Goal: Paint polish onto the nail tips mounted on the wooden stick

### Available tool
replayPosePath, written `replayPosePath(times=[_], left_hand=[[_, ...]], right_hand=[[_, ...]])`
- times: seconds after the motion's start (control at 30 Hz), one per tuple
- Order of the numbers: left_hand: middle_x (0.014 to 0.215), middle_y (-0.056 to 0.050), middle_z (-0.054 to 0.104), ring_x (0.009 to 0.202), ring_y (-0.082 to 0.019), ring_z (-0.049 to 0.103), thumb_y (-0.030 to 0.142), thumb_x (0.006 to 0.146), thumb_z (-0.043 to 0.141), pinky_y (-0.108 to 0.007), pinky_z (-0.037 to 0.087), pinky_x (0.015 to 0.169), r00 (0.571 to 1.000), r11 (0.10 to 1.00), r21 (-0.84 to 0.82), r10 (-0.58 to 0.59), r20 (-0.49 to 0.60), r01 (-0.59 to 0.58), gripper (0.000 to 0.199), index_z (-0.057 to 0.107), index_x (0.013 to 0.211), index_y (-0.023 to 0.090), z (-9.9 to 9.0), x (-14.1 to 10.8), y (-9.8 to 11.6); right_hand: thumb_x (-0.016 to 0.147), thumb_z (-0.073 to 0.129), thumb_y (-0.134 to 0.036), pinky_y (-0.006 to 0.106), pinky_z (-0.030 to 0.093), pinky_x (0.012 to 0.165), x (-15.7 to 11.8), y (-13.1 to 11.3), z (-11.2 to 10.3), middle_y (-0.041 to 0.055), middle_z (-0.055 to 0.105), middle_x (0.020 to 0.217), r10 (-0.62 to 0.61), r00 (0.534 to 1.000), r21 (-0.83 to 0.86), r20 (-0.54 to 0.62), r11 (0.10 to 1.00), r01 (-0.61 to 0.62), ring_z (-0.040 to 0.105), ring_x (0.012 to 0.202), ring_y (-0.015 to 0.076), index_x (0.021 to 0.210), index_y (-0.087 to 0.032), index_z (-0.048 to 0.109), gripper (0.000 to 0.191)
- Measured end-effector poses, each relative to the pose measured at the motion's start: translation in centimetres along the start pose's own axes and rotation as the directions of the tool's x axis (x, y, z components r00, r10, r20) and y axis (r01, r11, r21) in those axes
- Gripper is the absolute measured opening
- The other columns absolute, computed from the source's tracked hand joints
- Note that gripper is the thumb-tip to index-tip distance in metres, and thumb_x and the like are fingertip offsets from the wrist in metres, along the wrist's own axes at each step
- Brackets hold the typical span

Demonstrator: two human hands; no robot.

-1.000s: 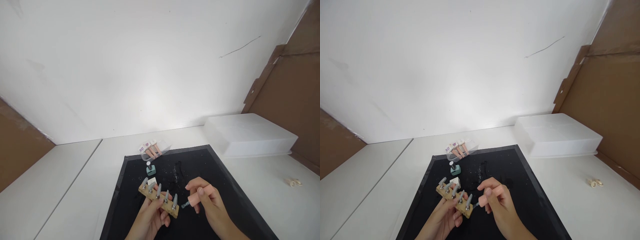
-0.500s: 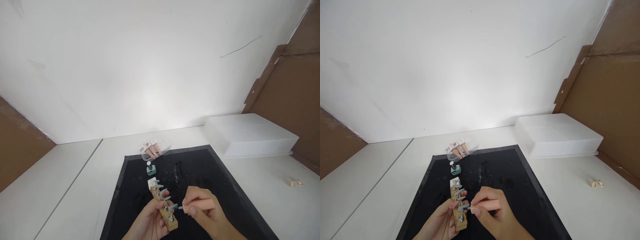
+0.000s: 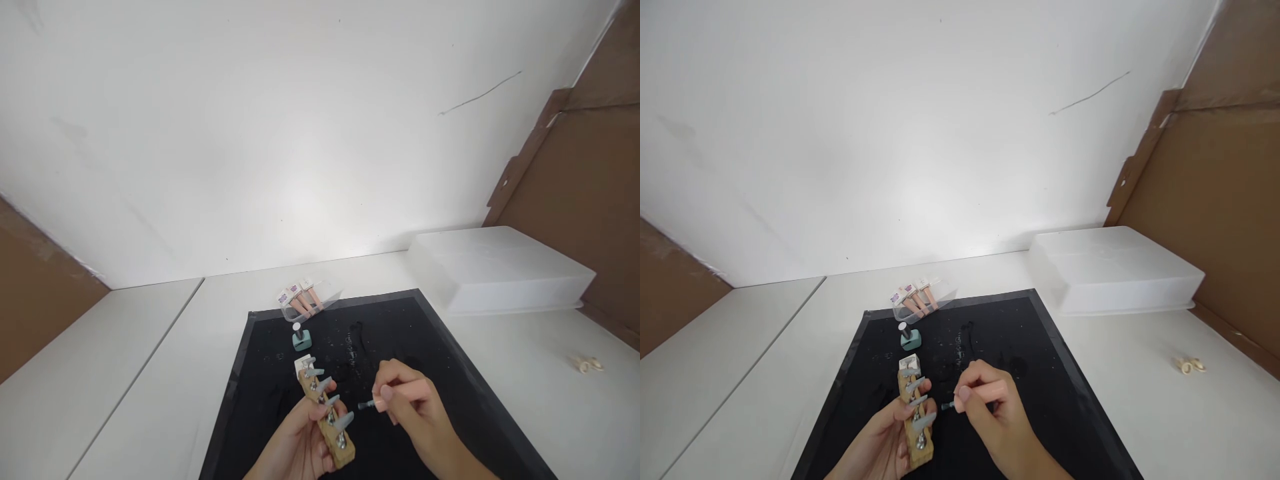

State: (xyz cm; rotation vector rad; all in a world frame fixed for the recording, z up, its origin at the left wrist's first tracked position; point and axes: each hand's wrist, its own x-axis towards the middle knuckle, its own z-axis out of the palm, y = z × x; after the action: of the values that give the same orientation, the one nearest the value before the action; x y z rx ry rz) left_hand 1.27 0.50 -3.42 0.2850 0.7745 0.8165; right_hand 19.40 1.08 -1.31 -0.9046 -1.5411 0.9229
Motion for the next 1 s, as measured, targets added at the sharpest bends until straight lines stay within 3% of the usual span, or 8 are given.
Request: replayPosePath(times=[0.17, 0.3, 0.43, 0.57, 0.83, 1.0], left_hand=[[0.073, 0.002, 0.063, 0.038, -0.002, 0.043, 0.016, 0.077, 0.052, -0.018, 0.038, 0.042, 1.000, 0.998, 0.067, -0.007, 0.026, 0.005, 0.025, 0.051, 0.102, 0.016, 0.5, 0.0, 0.6], [0.074, 0.002, 0.063, 0.040, -0.003, 0.045, 0.016, 0.077, 0.053, -0.019, 0.039, 0.043, 0.998, 0.996, 0.089, -0.012, 0.057, 0.007, 0.026, 0.049, 0.103, 0.017, 0.8, 0.0, 0.9], [0.075, 0.002, 0.062, 0.040, -0.003, 0.044, 0.016, 0.079, 0.051, -0.019, 0.040, 0.043, 0.998, 0.995, 0.102, -0.001, 0.064, -0.005, 0.026, 0.047, 0.105, 0.017, 0.4, 0.1, 0.5], [0.075, 0.002, 0.062, 0.039, -0.002, 0.043, 0.017, 0.081, 0.048, -0.018, 0.039, 0.042, 0.999, 0.994, 0.109, -0.004, 0.049, -0.002, 0.026, 0.045, 0.107, 0.017, -0.1, 0.1, 0.3], [0.072, 0.002, 0.062, 0.040, -0.003, 0.045, 0.014, 0.079, 0.051, -0.020, 0.043, 0.043, 0.999, 0.993, 0.116, 0.018, 0.032, -0.021, 0.027, 0.044, 0.105, 0.016, 0.8, 0.1, 0.6], [0.073, 0.001, 0.062, 0.039, -0.002, 0.043, 0.015, 0.079, 0.051, -0.020, 0.043, 0.042, 0.999, 0.990, 0.139, 0.029, 0.019, -0.031, 0.029, 0.042, 0.106, 0.015, 0.7, 0.1, 0.4]], right_hand=[[0.089, 0.049, -0.039, 0.024, 0.038, 0.047, 0.4, -1.0, -0.2, 0.0024, 0.056, 0.058, -0.116, 0.985, 0.082, 0.128, 0.991, 0.106, 0.049, 0.050, 0.0128, 0.062, -0.017, 0.065, 0.038], [0.086, 0.053, -0.034, 0.024, 0.040, 0.049, 0.5, -1.2, -0.3, 0.0028, 0.058, 0.057, -0.101, 0.975, 0.090, 0.200, 0.992, 0.085, 0.052, 0.051, 0.0131, 0.072, -0.014, 0.067, 0.028], [0.085, 0.051, -0.021, 0.023, 0.039, 0.050, 0.3, -0.2, 0.0, 0.0028, 0.058, 0.059, -0.021, 0.993, -0.042, 0.115, 0.999, 0.026, 0.052, 0.052, 0.0126, 0.057, -0.015, 0.061, 0.030], [0.088, 0.047, -0.024, 0.023, 0.038, 0.051, 0.1, 0.5, 0.1, 0.0017, 0.054, 0.058, -0.002, 1.000, -0.020, 0.018, 1.000, 0.003, 0.050, 0.054, 0.0125, 0.045, -0.016, 0.049, 0.044], [0.086, 0.052, -0.036, 0.023, 0.039, 0.049, 0.4, -1.0, -0.3, 0.0019, 0.056, 0.058, -0.069, 0.976, 0.112, 0.205, 0.993, 0.046, 0.050, 0.051, 0.0125, 0.070, -0.015, 0.067, 0.030], [0.085, 0.051, -0.024, 0.023, 0.039, 0.051, 0.3, -0.3, 0.0, 0.0033, 0.058, 0.059, 0.012, 0.993, 0.009, 0.120, 1.000, -0.013, 0.052, 0.053, 0.0129, 0.050, -0.015, 0.059, 0.037]])
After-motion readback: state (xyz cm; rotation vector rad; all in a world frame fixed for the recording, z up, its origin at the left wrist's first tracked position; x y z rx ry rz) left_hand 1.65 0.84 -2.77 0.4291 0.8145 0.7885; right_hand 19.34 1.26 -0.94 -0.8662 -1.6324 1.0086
